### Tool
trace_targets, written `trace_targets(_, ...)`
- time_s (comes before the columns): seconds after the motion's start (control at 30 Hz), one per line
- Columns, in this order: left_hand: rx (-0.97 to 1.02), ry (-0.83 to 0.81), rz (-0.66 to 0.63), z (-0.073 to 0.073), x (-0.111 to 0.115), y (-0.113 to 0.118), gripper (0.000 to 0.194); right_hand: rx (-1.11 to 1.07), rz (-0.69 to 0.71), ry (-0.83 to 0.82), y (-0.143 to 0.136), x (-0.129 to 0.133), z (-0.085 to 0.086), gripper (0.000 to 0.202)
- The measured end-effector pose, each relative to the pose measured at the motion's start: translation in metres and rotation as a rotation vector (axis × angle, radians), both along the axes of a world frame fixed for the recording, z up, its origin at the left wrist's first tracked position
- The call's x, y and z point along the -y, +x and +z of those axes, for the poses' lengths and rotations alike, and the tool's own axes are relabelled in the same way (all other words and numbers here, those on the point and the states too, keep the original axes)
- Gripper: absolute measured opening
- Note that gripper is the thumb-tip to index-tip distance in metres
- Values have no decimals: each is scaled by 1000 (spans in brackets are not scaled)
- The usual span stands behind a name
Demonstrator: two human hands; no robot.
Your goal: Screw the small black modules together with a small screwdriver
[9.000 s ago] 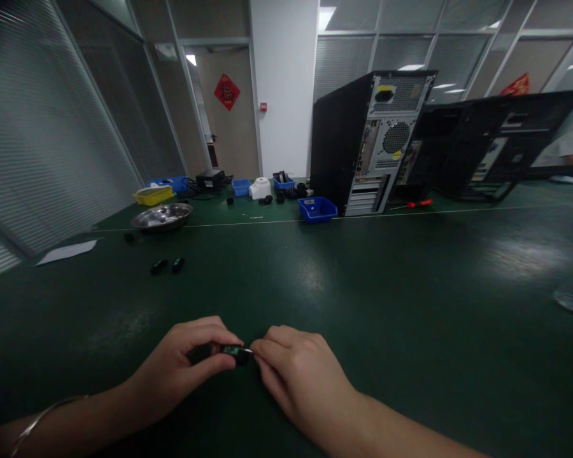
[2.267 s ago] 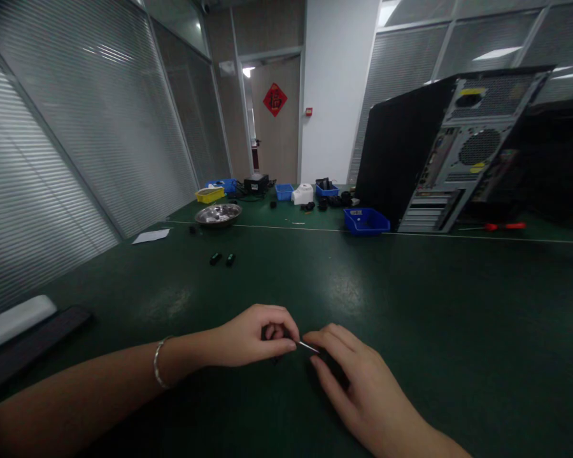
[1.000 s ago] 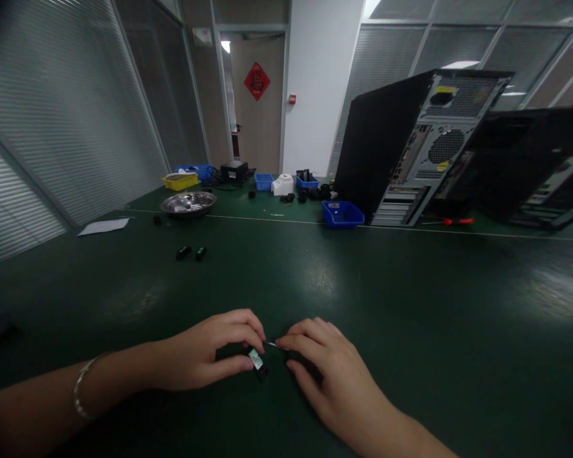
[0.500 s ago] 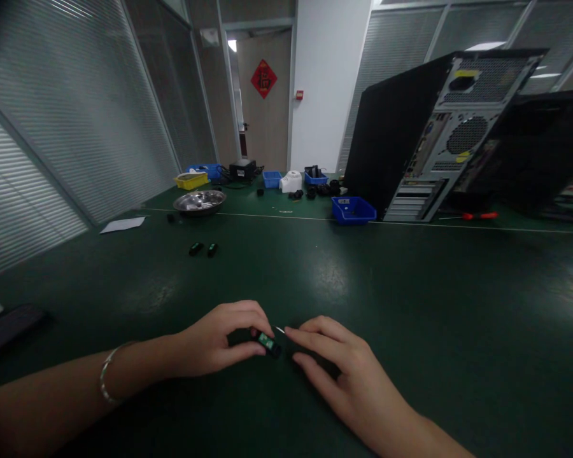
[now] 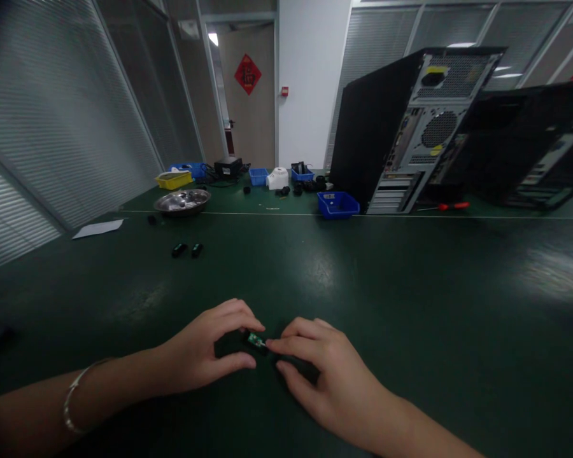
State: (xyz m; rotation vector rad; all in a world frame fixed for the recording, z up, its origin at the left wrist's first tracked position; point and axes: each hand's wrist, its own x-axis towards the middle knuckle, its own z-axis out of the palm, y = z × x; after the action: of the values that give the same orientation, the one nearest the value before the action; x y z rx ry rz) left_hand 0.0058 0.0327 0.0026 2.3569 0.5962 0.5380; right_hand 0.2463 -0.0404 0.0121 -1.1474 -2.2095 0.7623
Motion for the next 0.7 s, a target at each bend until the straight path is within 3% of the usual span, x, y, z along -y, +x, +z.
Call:
trace_targets(0.23,84,-62,45,-4,-3,2,15,1,-14,5,1,2,0,33)
trace_targets(0.53,99,-137,113,0,-4,-2,12,-40,-61,62,1,1,-2,30)
trace_targets(0.7,163,-67,103,-2,-3,-1,15,-7,-67,93,1,3,-4,30)
